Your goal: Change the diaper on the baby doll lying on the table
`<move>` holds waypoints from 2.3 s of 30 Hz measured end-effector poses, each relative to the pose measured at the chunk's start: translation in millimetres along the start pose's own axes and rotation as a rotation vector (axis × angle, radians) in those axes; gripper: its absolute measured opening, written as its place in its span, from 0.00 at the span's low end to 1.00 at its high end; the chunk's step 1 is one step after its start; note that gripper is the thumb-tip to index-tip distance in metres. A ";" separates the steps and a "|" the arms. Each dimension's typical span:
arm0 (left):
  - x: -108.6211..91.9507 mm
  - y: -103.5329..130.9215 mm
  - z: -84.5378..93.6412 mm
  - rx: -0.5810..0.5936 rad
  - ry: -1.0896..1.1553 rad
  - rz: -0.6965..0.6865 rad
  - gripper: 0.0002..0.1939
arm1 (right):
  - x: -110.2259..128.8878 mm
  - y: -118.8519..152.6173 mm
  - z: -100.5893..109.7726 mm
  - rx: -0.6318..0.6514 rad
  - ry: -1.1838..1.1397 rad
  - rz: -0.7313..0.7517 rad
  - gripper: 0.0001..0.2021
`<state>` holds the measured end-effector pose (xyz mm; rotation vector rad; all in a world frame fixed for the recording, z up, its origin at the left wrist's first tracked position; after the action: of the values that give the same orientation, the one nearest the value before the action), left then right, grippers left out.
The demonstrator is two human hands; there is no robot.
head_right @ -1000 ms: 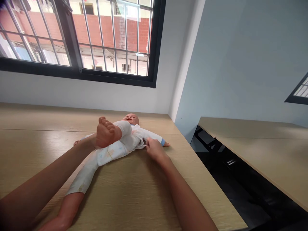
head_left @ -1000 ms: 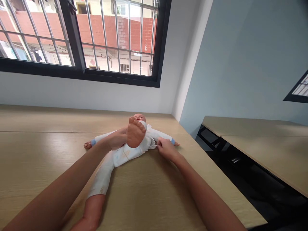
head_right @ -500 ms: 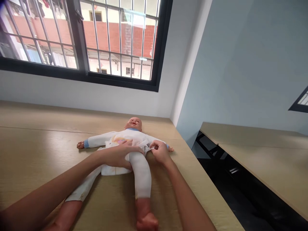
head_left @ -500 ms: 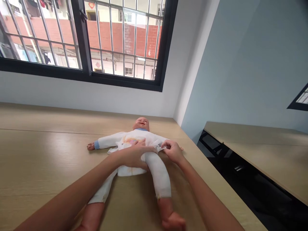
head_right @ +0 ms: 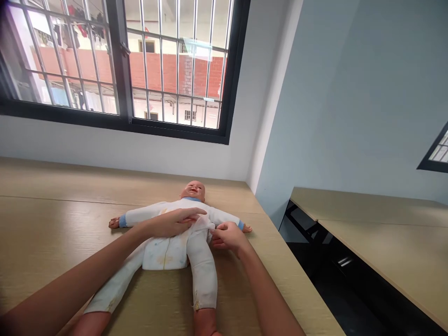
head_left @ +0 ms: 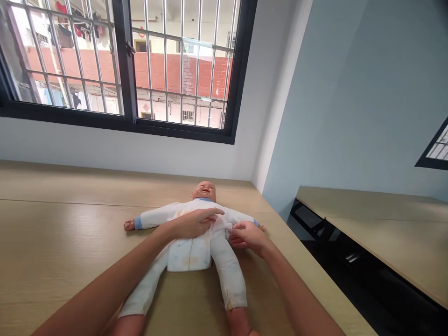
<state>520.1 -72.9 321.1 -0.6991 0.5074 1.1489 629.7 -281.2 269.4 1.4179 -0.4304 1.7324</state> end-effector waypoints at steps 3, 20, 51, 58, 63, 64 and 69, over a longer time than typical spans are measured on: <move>3.2 -13.5 -9.6 -0.024 -0.113 0.023 0.24 | -2.3 -2.1 -0.7 -0.034 0.017 0.027 0.09; -0.7 -37.8 -48.1 -0.060 -0.582 0.296 0.10 | 12.9 5.3 8.9 -0.071 0.017 0.051 0.06; 5.2 -39.9 -53.7 -0.152 -0.493 0.281 0.35 | 4.5 -29.8 -58.6 0.029 -0.161 0.479 0.11; -6.3 -9.9 15.2 -0.083 -0.204 -0.003 0.28 | 9.5 -9.9 -27.7 -0.224 -0.094 0.598 0.07; 10.9 30.8 36.6 -0.340 -0.175 0.147 0.13 | 16.8 1.9 -24.3 -0.233 0.132 0.718 0.07; 15.7 37.6 35.7 -0.359 -0.171 0.175 0.12 | 17.6 1.9 -28.3 -0.216 0.200 0.756 0.09; 33.3 61.0 29.2 -0.384 -0.038 0.235 0.11 | 14.9 -7.7 -44.6 -0.083 0.582 0.857 0.17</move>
<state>474.3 -15.6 303.7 -0.9639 0.3442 1.4994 606.9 -239.3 267.9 0.6084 -0.8376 2.6445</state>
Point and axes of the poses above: each hand's wrist, its own y-axis away from the middle knuckle, its own z-axis out of the back of the hand, x = y × z, the point moved 1 cm from there along -y, towards the middle knuckle, and after that the axes turned 8 degrees about y, right-handed, at the moved point
